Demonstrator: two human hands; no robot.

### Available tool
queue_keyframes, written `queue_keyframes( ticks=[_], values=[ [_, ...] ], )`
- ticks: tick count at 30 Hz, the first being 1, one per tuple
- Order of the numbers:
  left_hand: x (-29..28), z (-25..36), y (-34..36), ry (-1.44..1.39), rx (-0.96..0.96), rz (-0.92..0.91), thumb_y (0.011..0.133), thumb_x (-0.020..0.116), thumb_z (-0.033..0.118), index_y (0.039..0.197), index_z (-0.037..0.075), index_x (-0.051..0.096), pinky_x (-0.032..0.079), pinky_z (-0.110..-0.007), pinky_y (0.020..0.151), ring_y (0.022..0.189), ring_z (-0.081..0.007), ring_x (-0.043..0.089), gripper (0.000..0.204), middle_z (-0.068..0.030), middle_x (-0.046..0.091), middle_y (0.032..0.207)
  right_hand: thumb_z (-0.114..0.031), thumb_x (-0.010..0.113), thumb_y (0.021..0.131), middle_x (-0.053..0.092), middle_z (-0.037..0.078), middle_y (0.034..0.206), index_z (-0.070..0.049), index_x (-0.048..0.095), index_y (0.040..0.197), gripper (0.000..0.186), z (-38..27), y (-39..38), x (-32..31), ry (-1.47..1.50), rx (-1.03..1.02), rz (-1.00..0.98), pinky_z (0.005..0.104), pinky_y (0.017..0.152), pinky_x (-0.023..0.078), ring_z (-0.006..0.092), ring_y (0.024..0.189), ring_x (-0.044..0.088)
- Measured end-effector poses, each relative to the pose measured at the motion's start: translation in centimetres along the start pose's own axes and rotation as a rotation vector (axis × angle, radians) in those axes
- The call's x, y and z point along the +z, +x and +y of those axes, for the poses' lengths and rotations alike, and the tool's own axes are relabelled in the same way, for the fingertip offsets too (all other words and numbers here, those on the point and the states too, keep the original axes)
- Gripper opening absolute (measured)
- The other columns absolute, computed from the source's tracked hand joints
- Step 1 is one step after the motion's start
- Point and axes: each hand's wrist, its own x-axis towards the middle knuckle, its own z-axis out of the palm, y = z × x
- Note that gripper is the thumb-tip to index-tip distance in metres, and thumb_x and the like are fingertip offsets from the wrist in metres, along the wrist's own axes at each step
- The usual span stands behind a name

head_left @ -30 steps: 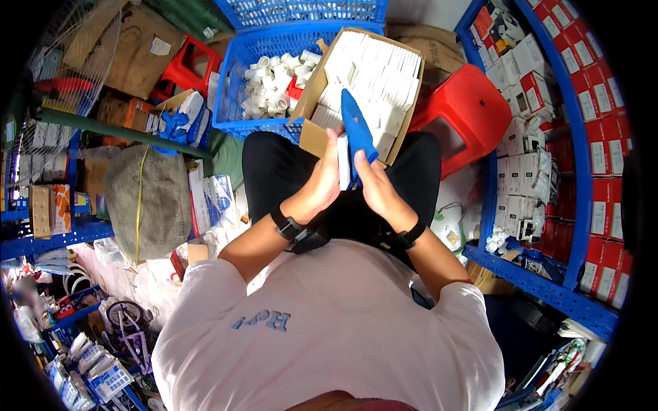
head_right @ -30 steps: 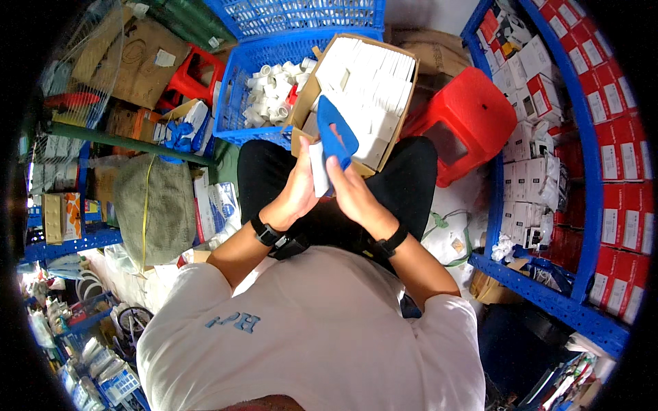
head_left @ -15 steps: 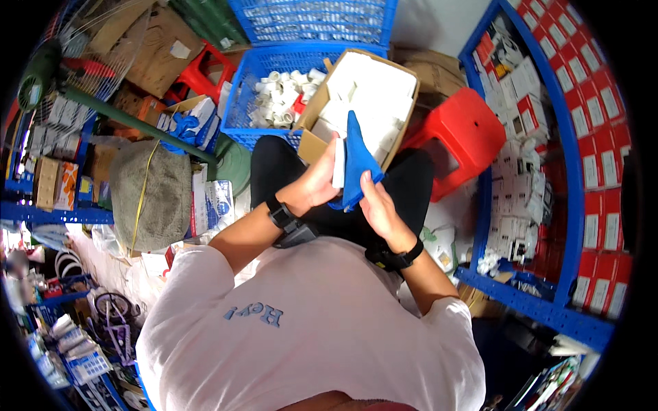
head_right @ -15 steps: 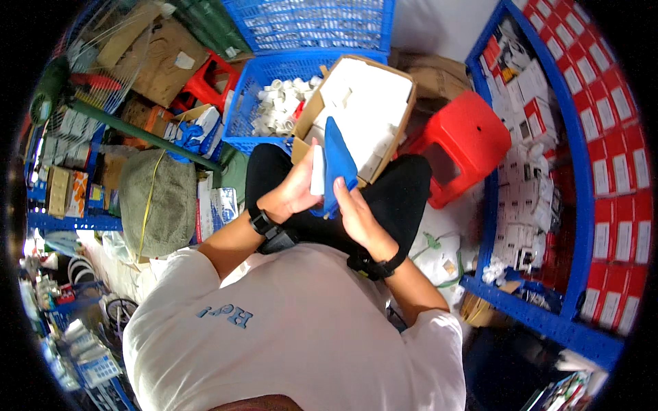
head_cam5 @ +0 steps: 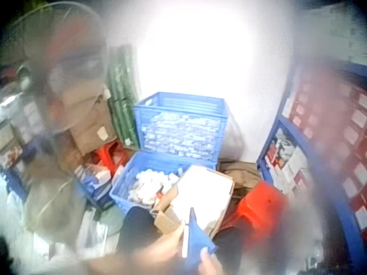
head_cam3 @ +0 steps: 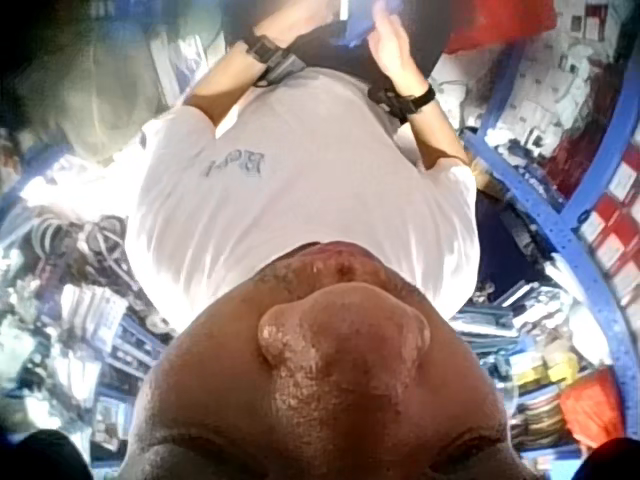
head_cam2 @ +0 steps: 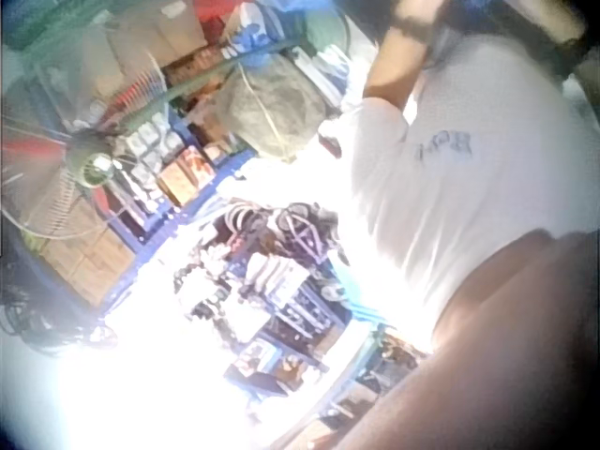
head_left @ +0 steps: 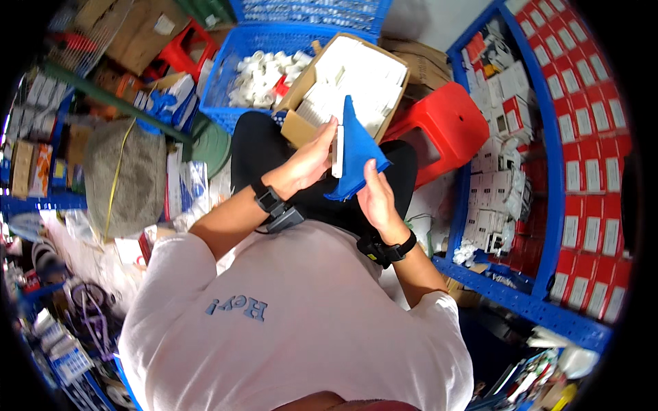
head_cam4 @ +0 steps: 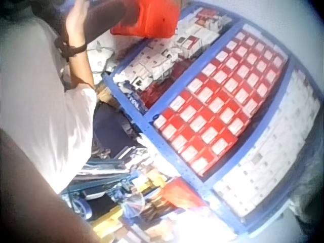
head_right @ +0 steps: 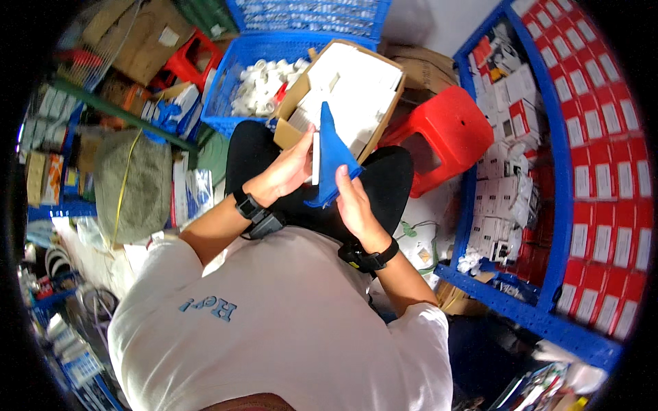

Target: The person picks up several white square electrical plates from a cardboard box, turning them over in their hands, before picking up a blue electrical component and placing it against one of the plates.

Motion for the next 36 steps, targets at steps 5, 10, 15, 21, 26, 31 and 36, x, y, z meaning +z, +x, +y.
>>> queue_keyframes(
  ticks=[5,10,15,21,26,31,36],
  values=[
    [0.8,1.3,-1.0,0.062,0.119,0.054,0.096,0.036,0.04,0.118,0.006,0.047,0.042,-0.028,0.087,0.097,-0.013,0.052,0.042,-0.0043,0.054,0.108,-0.04,0.033,0.096,0.037,0.01,0.136,0.002,0.027,0.135,0.057,-0.7,0.2,0.5,0.013,-0.06,-0.036,0.0367,0.105,0.025,0.0214,0.126,0.035],
    [-1.4,-0.7,-0.7,0.255,0.192,0.117,0.095,0.041,0.037,0.121,0.003,0.043,0.043,-0.027,0.085,0.1,-0.012,0.05,0.043,-0.0055,0.054,0.109,-0.032,0.035,0.097,0.026,0.013,0.143,0.005,0.023,0.137,0.056,0.0,-0.2,0.1,-0.368,-0.13,-0.126,0.0341,0.108,0.017,0.0226,0.132,0.025],
    [-4.3,-2.8,0.1,0.129,0.158,0.115,0.096,0.042,0.028,0.125,0.001,0.041,0.042,-0.03,0.091,0.106,-0.0154,0.05,0.039,-0.0074,0.051,0.117,-0.015,0.043,0.093,0.024,0.022,0.143,0.008,0.032,0.132,0.047,-0.2,1.7,-0.3,-0.77,-0.17,-0.185,0.0335,0.108,0.017,0.0289,0.134,0.022],
    [-6.3,-2.9,1.5,0.157,0.092,0.139,0.095,0.045,0.029,0.121,0.003,0.041,0.041,-0.029,0.09,0.104,-0.0143,0.049,0.037,-0.0067,0.051,0.114,-0.02,0.039,0.096,0.029,0.023,0.141,0.007,0.033,0.131,0.045,1.5,3.7,-1.4,-0.828,-0.197,-0.144,0.0313,0.107,0.022,0.0283,0.131,0.029],
    [-5.6,-2.5,2.6,0.21,0.139,0.111,0.096,0.044,0.026,0.117,0.003,0.042,0.039,-0.028,0.091,0.105,-0.0142,0.047,0.031,-0.0068,0.049,0.112,-0.019,0.039,0.096,0.032,0.02,0.14,0.004,0.033,0.133,0.044,1.3,4.1,-1.8,-0.741,-0.23,-0.117,0.0314,0.107,0.022,0.0267,0.131,0.03],
    [-3.0,-1.6,2.4,0.144,0.282,0.091,0.095,0.046,0.02,0.103,0.008,0.042,0.038,-0.024,0.081,0.092,-0.0105,0.043,0.015,-0.0036,0.046,0.098,-0.02,0.038,0.096,0.025,0.017,0.144,0.006,0.025,0.136,0.049,1.0,3.1,-2.0,-0.631,-0.243,-0.116,0.031,0.108,0.018,0.0229,0.133,0.024],
    [-2.9,-2.2,1.8,0.099,0.282,0.136,0.095,0.046,0.023,0.106,0.009,0.039,0.038,-0.028,0.088,0.099,-0.0131,0.045,0.019,-0.0059,0.046,0.104,-0.021,0.036,0.097,0.02,0.016,0.146,0.004,0.022,0.138,0.049,0.7,2.6,-1.1,-0.646,-0.246,-0.121,0.0322,0.109,0.016,0.0233,0.135,0.019]
  ],
)
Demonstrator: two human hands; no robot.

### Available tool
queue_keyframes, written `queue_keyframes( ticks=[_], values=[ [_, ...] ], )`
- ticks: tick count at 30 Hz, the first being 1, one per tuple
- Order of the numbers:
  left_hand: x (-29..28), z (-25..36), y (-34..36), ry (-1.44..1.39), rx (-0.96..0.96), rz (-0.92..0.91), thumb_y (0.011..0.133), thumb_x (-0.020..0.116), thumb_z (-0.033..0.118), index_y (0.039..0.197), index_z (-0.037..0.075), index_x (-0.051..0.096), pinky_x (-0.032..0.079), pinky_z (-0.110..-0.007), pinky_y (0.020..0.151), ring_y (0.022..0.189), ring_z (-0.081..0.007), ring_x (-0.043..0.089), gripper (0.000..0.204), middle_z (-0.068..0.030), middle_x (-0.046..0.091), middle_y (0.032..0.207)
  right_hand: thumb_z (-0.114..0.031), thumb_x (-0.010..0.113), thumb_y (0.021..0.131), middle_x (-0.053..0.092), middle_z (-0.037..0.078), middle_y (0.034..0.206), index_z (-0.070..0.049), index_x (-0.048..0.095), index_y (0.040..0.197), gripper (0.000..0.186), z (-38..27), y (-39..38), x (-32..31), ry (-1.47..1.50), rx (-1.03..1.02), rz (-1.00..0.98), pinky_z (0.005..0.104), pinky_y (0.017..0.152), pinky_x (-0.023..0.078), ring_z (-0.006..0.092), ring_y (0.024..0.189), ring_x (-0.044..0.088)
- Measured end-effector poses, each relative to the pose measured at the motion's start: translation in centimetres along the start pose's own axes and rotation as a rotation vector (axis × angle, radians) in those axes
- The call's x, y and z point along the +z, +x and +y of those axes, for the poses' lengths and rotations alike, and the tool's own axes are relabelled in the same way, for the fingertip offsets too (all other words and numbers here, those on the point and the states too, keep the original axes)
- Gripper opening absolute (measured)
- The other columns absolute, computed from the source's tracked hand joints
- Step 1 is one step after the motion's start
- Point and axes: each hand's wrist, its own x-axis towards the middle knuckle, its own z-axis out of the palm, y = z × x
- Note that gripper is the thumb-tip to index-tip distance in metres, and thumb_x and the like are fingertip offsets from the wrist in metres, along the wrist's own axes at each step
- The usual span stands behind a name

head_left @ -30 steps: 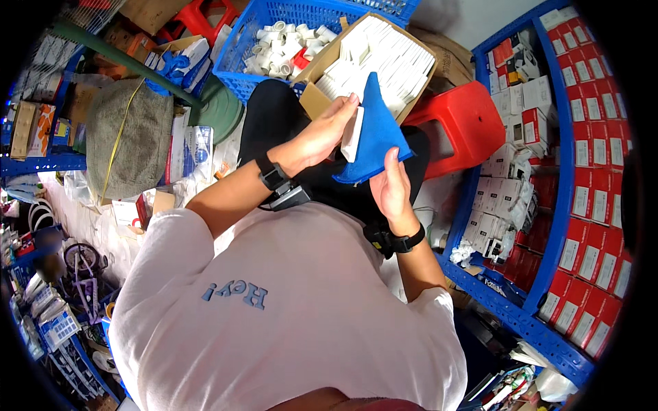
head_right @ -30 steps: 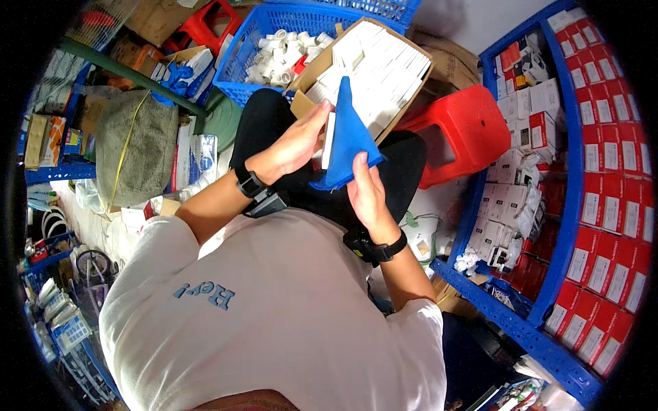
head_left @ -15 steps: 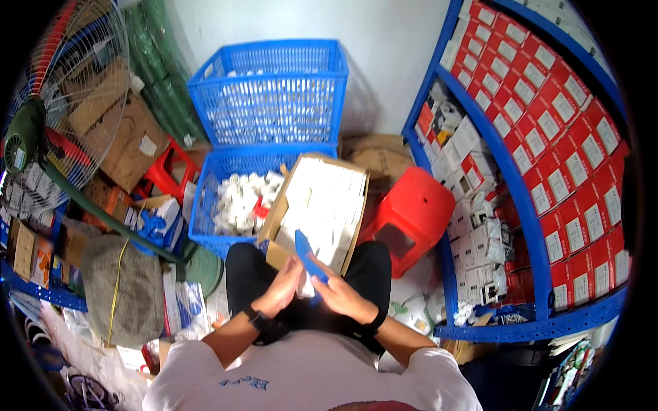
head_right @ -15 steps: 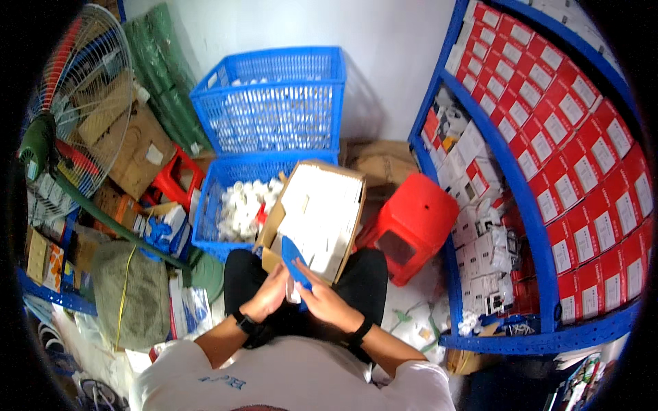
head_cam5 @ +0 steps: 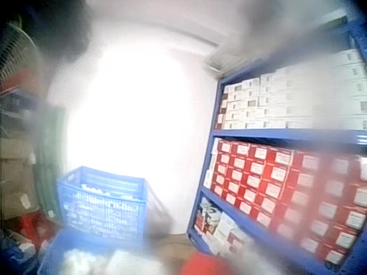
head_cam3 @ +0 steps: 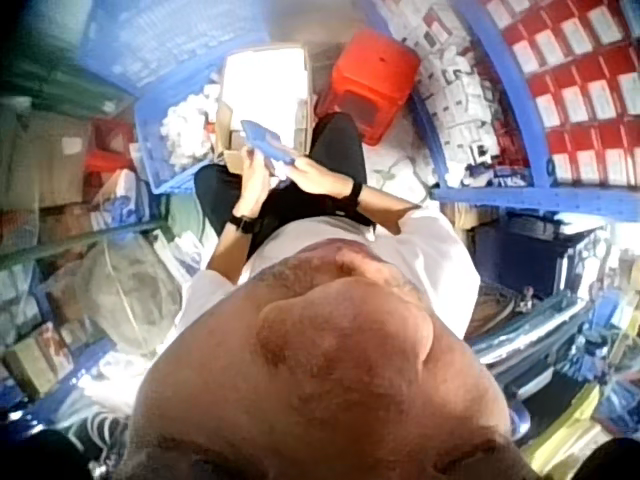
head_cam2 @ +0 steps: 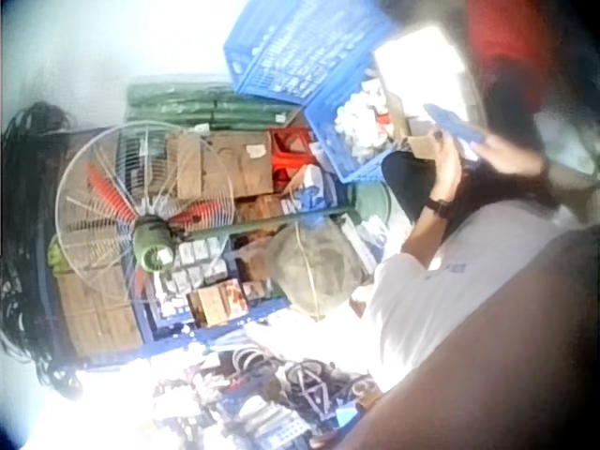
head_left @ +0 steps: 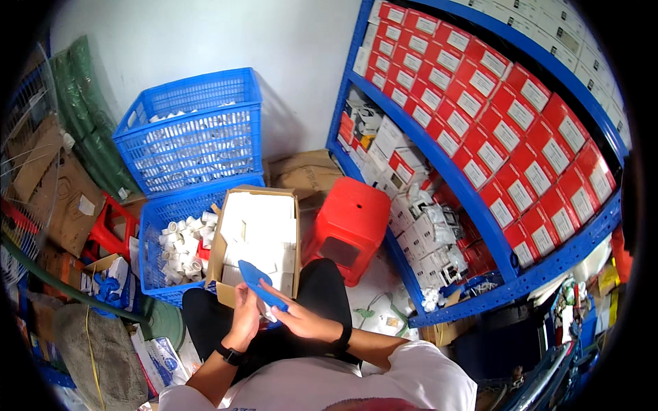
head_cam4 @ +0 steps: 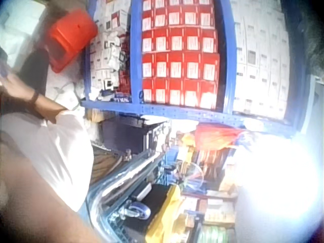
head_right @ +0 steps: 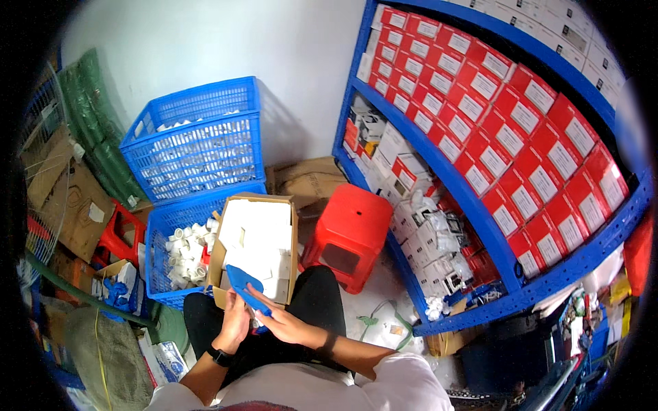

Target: The person picks up several white square electrical plates from a cardboard box, turning them over in their hands, before picking up a blue electrical component and placing it against one of the plates.

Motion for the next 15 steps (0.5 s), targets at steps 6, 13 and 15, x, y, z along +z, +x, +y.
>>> queue_keyframes(
  ticks=[6,13,15],
  values=[
    [-2.3,-0.4,-0.4,-0.072,-0.04,0.025,0.093,0.051,0.026,0.105,0.011,0.039,0.041,-0.037,0.085,0.1,-0.015,0.048,0.023,-0.0036,0.047,0.107,-0.02,0.036,0.097,0.019,0.016,0.146,0.001,0.028,0.137,0.046,0.9,0.7,0.6,0.031,-0.004,-0.073,0.0338,0.109,0.016,0.0255,0.135,0.019],
    [-2.5,0.4,-0.1,-0.033,-0.151,-0.004,0.093,0.049,0.025,0.116,0.009,0.039,0.042,-0.032,0.086,0.104,-0.016,0.048,0.03,-0.0036,0.049,0.112,-0.019,0.042,0.094,0.023,0.02,0.144,-0.003,0.033,0.136,0.046,0.3,1.9,0.6,-0.201,-0.044,-0.097,0.0354,0.105,0.025,0.0323,0.13,0.03],
    [-2.8,-0.4,0.2,-0.023,-0.121,-0.015,0.094,0.045,0.03,0.123,0.007,0.037,0.041,-0.031,0.089,0.107,-0.0174,0.048,0.038,-0.005,0.049,0.116,-0.019,0.042,0.094,0.027,0.019,0.142,-0.002,0.033,0.135,0.045,0.7,2.1,0.7,-0.244,-0.043,-0.072,0.0349,0.105,0.025,0.0323,0.13,0.03]
  ],
)
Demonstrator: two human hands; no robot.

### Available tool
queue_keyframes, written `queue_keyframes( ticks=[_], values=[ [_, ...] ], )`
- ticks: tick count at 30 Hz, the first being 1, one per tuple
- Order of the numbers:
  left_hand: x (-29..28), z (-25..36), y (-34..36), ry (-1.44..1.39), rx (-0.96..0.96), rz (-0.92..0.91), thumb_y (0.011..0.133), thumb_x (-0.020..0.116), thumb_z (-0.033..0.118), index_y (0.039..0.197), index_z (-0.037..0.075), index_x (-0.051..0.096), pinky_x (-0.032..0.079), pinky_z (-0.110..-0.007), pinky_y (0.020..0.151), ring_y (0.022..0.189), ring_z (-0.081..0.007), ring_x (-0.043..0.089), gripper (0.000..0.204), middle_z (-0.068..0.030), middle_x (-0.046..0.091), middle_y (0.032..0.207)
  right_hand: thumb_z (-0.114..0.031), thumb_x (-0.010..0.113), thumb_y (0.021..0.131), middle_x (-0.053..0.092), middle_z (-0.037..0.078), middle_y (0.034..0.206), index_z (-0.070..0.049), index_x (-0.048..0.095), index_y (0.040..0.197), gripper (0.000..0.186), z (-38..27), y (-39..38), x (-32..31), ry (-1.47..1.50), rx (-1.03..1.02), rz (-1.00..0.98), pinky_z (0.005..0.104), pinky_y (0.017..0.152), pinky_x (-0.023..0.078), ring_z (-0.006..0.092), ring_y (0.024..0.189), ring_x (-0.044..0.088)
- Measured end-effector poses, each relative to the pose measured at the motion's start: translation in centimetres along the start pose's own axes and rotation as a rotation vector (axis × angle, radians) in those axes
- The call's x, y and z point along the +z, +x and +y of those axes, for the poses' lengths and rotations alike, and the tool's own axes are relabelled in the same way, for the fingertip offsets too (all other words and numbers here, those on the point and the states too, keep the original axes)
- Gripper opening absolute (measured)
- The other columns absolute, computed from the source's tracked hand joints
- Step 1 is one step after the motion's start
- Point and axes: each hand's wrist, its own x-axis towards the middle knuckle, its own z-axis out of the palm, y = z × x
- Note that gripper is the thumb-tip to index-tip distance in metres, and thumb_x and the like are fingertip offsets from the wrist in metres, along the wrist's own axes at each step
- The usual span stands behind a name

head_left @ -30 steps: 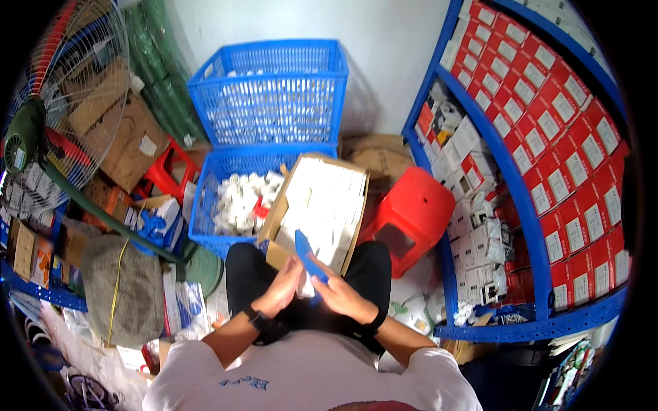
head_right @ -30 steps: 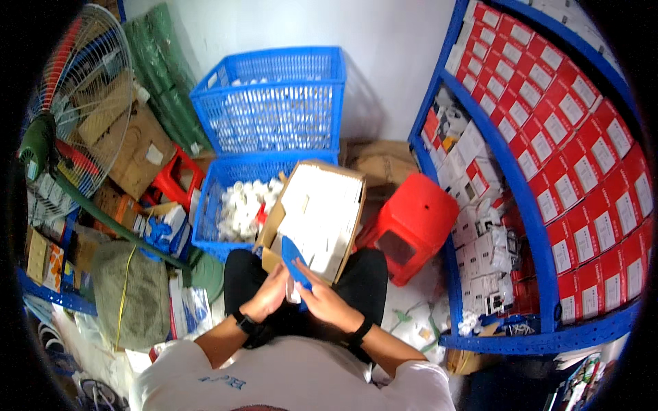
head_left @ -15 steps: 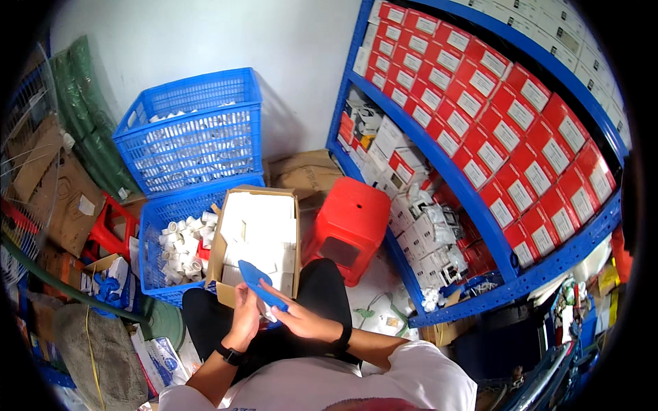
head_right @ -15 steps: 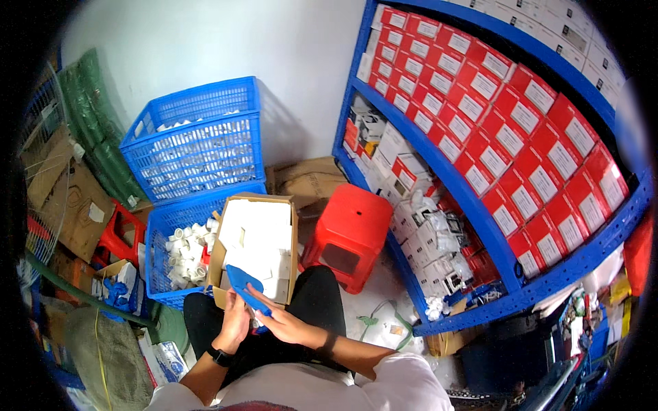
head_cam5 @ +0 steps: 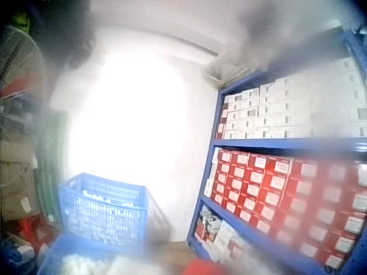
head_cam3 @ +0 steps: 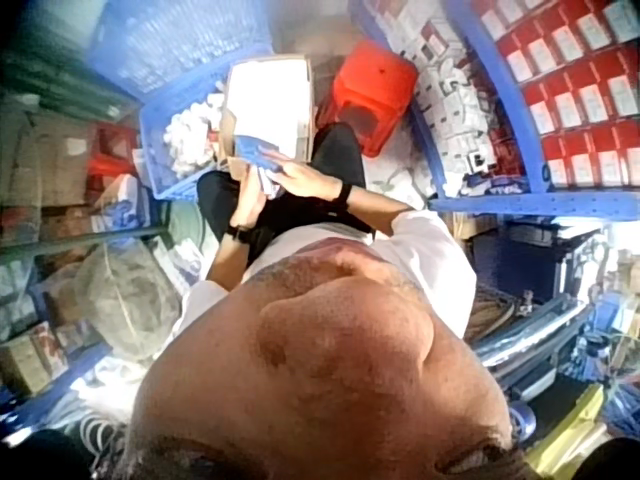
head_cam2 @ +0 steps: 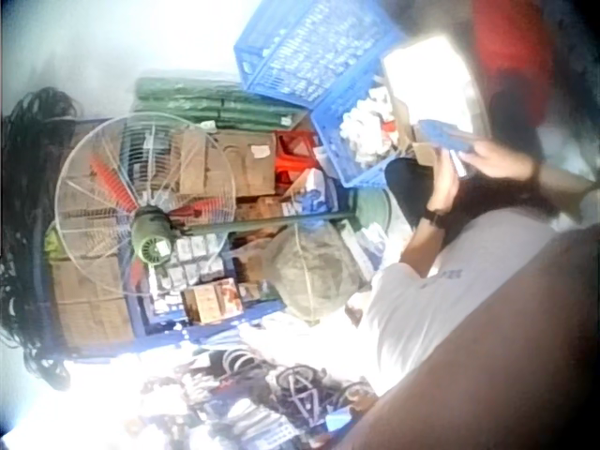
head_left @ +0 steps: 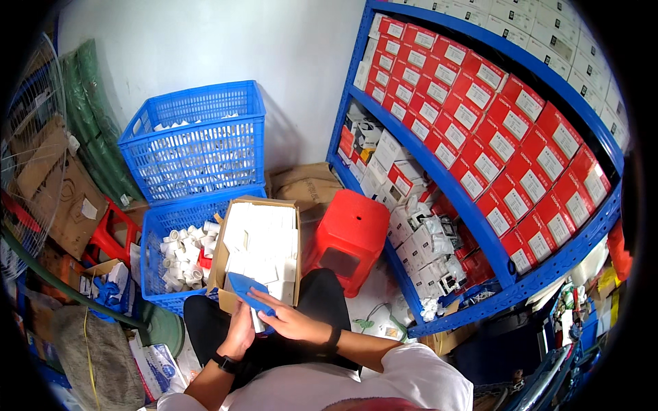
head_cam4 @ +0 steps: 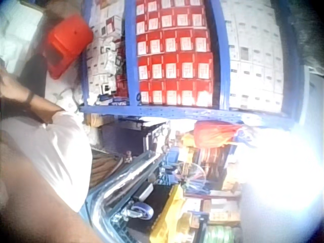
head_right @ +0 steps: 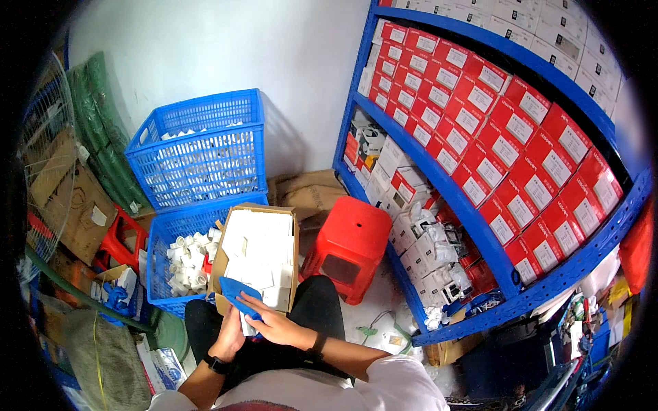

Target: The person picks up several white square electrical plates from a cardboard box, turning them over in their hands, before picking up a blue electrical component and placing it against one of the plates.

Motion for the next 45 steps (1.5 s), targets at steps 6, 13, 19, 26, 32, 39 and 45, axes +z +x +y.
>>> queue_keyframes(
  ticks=[6,13,19,26,32,39,45],
  values=[
    [1.4,1.4,-1.2,-0.157,-0.062,-0.142,0.097,0.029,0.043,0.126,0.008,0.037,0.041,-0.031,0.091,0.108,-0.0195,0.049,0.046,-0.0084,0.05,0.115,-0.02,0.041,0.095,0.034,0.019,0.139,0.0,0.034,0.134,0.044,0.0,-0.1,-0.6,0.134,0.086,0.013,0.0338,0.106,0.024,0.0292,0.129,0.032],
    [0.0,1.0,-2.3,-0.071,-0.155,-0.177,0.094,0.028,0.052,0.119,0.01,0.043,0.052,-0.035,0.073,0.087,-0.0189,0.059,0.051,-0.0082,0.056,0.101,-0.024,0.04,0.095,0.036,0.02,0.137,0.002,0.037,0.131,0.044,2.9,-1.3,0.5,0.101,0.168,0.002,0.0345,0.106,0.025,0.0307,0.128,0.033],
    [0.5,2.0,-2.6,0.168,-0.132,-0.252,0.082,0.065,0.021,0.131,-0.001,0.012,0.041,-0.031,0.091,0.115,-0.0181,0.04,0.076,-0.0144,0.033,0.127,-0.021,0.038,0.097,0.052,0.01,0.116,0.003,0.043,0.125,0.038,1.5,-2.1,-0.1,0.478,0.21,-0.004,0.0283,0.092,0.037,0.0177,0.104,0.05],
    [0.1,3.6,-2.4,0.433,-0.146,-0.517,0.079,0.067,0.011,0.131,0.005,0.034,0.044,-0.032,0.09,0.109,-0.0165,0.047,0.062,-0.0072,0.048,0.119,-0.022,0.039,0.097,0.053,0.014,0.111,0.006,0.049,0.115,0.035,2.3,-1.2,-1.8,0.369,0.166,-0.184,0.0289,0.091,0.038,0.0195,0.104,0.05],
    [-0.1,3.6,-2.1,0.339,-0.114,-0.489,0.075,0.071,0.007,0.128,0.003,0.04,0.05,-0.03,0.08,0.095,-0.017,0.056,0.062,-0.009,0.052,0.115,-0.025,0.041,0.095,0.052,0.018,0.118,0.004,0.05,0.116,0.037,-0.1,-2.4,-1.4,0.155,-0.04,-0.042,0.0345,0.096,0.035,0.0284,0.111,0.049],
    [1.0,4.2,-2.7,0.357,-0.032,-0.46,0.068,0.075,0.004,0.128,0.005,0.039,0.04,-0.031,0.093,0.115,-0.0181,0.043,0.069,-0.0065,0.047,0.119,-0.024,0.04,0.096,0.049,0.018,0.121,0.005,0.048,0.119,0.038,-1.5,-2.6,-1.8,0.198,-0.005,-0.037,0.0372,0.096,0.036,0.0298,0.112,0.047],
    [2.3,5.4,-3.1,0.214,0.054,-0.425,0.068,0.074,0.001,0.132,0.005,0.031,0.042,-0.033,0.092,0.116,-0.02,0.043,0.078,-0.0091,0.043,0.123,-0.02,0.042,0.094,0.05,0.02,0.121,0.005,0.047,0.12,0.036,0.5,-1.3,-2.3,0.273,0.152,-0.011,0.0347,0.097,0.036,0.0288,0.11,0.049]
  ],
)
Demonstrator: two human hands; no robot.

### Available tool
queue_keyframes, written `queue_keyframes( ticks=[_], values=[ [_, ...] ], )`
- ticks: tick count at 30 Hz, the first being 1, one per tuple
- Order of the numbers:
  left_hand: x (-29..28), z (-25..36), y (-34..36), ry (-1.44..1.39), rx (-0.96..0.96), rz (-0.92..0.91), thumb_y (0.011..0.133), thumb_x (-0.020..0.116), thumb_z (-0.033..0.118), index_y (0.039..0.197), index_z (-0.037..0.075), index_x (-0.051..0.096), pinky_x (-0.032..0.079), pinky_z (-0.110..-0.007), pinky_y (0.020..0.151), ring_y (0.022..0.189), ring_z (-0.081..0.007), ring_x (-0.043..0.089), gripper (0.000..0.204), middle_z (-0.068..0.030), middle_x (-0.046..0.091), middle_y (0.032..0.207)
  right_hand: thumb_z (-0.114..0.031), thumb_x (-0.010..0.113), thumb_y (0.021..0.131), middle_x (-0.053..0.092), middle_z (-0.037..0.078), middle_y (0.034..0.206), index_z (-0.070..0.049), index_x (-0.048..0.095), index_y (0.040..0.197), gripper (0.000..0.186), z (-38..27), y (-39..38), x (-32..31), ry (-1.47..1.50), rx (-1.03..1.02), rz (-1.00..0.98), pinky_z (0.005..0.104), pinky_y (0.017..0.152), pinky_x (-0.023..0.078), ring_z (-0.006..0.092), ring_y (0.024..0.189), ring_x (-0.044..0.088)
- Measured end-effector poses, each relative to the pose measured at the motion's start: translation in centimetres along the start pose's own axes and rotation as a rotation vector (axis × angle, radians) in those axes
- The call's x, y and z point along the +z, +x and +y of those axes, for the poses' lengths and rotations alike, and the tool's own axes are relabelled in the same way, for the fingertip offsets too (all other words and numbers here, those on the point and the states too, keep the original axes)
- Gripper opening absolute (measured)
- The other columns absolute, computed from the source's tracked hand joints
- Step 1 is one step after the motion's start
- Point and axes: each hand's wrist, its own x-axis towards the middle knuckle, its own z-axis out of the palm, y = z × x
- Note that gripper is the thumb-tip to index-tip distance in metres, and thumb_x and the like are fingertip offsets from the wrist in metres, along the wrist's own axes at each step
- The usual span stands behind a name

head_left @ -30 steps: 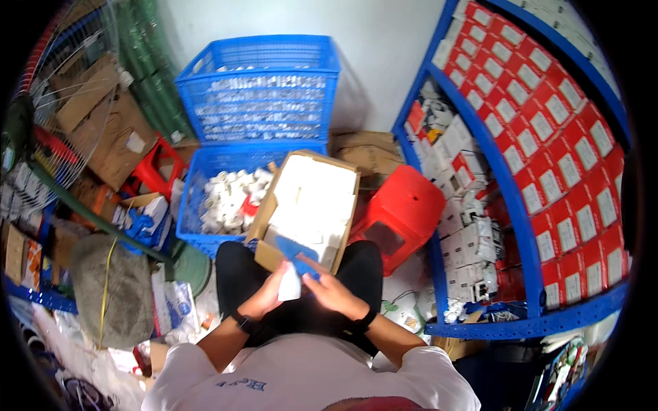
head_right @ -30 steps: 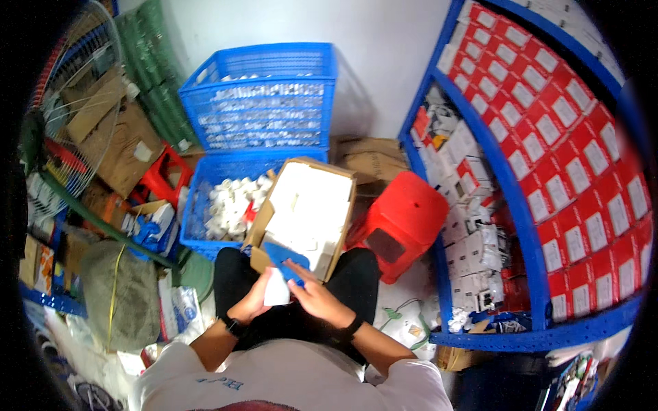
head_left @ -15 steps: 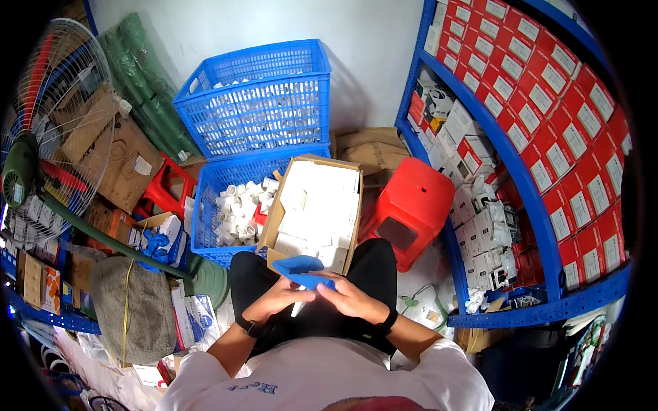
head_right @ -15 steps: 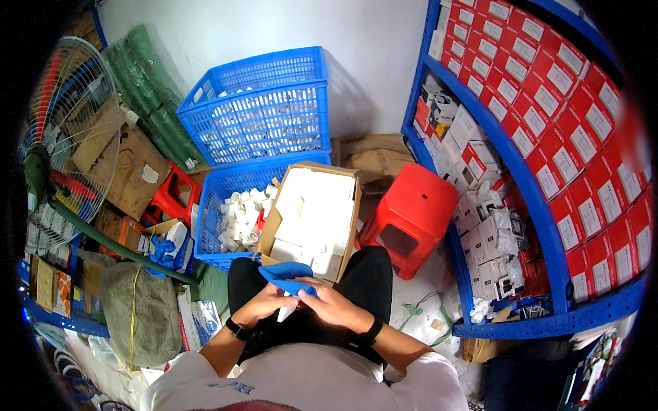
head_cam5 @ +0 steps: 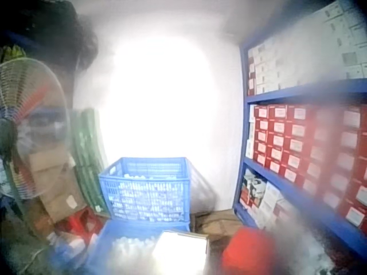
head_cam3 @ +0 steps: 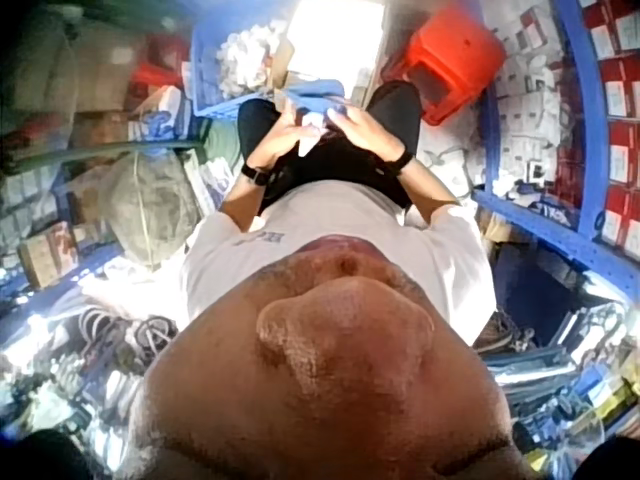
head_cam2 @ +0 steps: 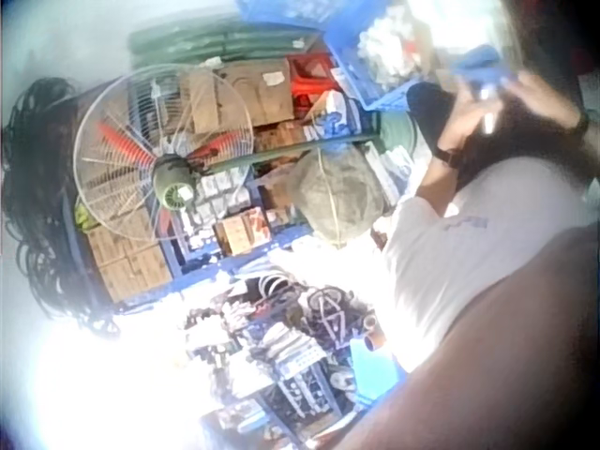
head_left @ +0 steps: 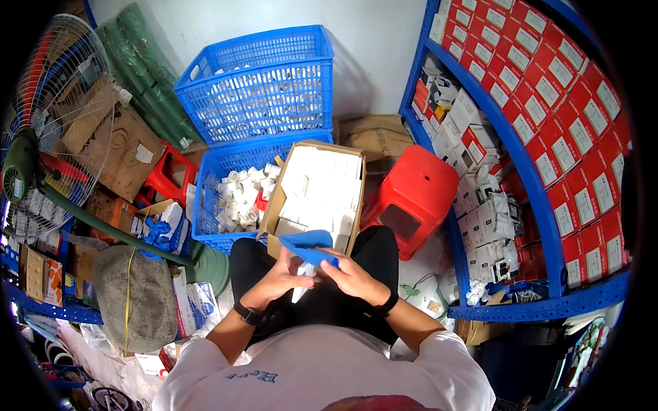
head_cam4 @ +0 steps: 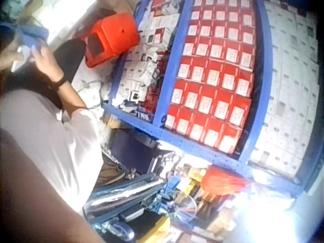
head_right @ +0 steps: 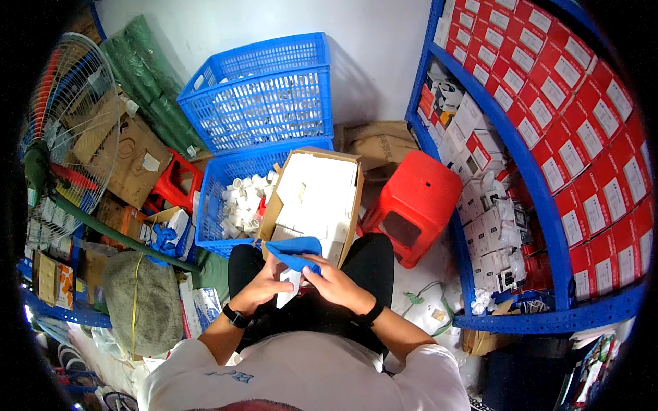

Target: The person picks up several white square electrical plates from a cardboard box, turning them over in their hands, before picking up a blue electrical component and placing it against one of the plates.

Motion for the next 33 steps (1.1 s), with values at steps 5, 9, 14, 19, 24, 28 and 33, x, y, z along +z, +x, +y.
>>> queue_keyframes(
  ticks=[5,9,14,19,24,28,33],
  values=[
    [-1.3,-0.5,-0.1,0.089,-0.218,0.044,0.062,0.081,0.019,0.132,0.002,0.033,0.034,-0.035,0.099,0.115,-0.0197,0.045,0.086,-0.0067,0.047,0.123,-0.018,0.044,0.093,0.047,0.02,0.126,0.005,0.047,0.121,0.036,-2.4,-0.3,0.8,-0.159,-0.311,-0.066,0.0363,0.104,0.028,0.031,0.123,0.04],
    [-0.3,-0.1,-0.1,0.133,0.08,0.084,0.065,0.081,0.023,0.136,0.008,0.026,0.041,-0.034,0.092,0.112,-0.0219,0.047,0.091,-0.0102,0.045,0.124,-0.027,0.039,0.097,0.055,0.007,0.111,0.004,0.047,0.122,0.04,0.4,0.5,0.0,0.326,0.189,0.058,0.0265,0.086,0.042,0.0115,0.096,0.051],
    [-0.3,-0.1,-0.1,0.215,0.357,0.21,0.063,0.082,0.017,0.134,0.009,0.025,0.032,-0.035,0.099,0.116,-0.0221,0.041,0.092,-0.0113,0.041,0.126,-0.03,0.037,0.098,0.058,0.004,0.102,0.001,0.05,0.116,0.039,0.7,-0.3,1.4,0.644,0.197,0.2,0.0254,0.081,0.044,0.0103,0.087,0.055],
    [-0.6,-1.9,1.1,0.371,0.399,0.164,0.073,0.07,0.046,0.139,0.003,0.014,0.022,-0.035,0.106,0.128,-0.0251,0.03,0.097,-0.0136,0.03,0.137,-0.021,0.035,0.097,0.02,0.016,0.146,0.005,0.021,0.138,0.05,-3.0,-1.3,3.7,0.284,-0.165,0.001,0.0318,0.109,0.012,0.0224,0.135,0.016],
    [2.4,-1.9,0.6,0.242,0.299,0.133,0.081,0.022,0.071,0.142,0.002,0.002,0.018,-0.037,0.108,0.133,-0.0271,0.022,0.094,-0.017,0.019,0.144,-0.024,0.036,0.096,0.013,0.019,0.147,0.005,0.015,0.139,0.056,-1.1,0.1,3.3,0.146,-0.192,0.12,0.0348,0.11,0.009,0.0272,0.137,0.009],
    [1.4,-1.8,-0.4,0.13,0.076,0.264,0.08,0.011,0.074,0.141,0.007,0.015,0.023,-0.041,0.108,0.13,-0.0276,0.03,0.091,-0.0122,0.029,0.141,-0.025,0.04,0.094,0.011,0.018,0.148,-0.002,0.021,0.141,0.055,-3.4,-0.5,4.2,-0.273,-0.334,-0.005,0.0458,0.109,0.005,0.0348,0.137,0.005],
    [3.1,-0.9,0.6,-0.147,0.151,0.19,0.083,0.009,0.071,0.14,0.004,0.018,0.022,-0.041,0.108,0.128,-0.0271,0.032,0.088,-0.0121,0.033,0.138,-0.02,0.044,0.09,0.015,0.018,0.147,-0.001,0.024,0.139,0.056,-2.8,1.5,2.5,-0.227,-0.237,0.123,0.0446,0.11,0.008,0.0353,0.137,0.007]
  ],
)
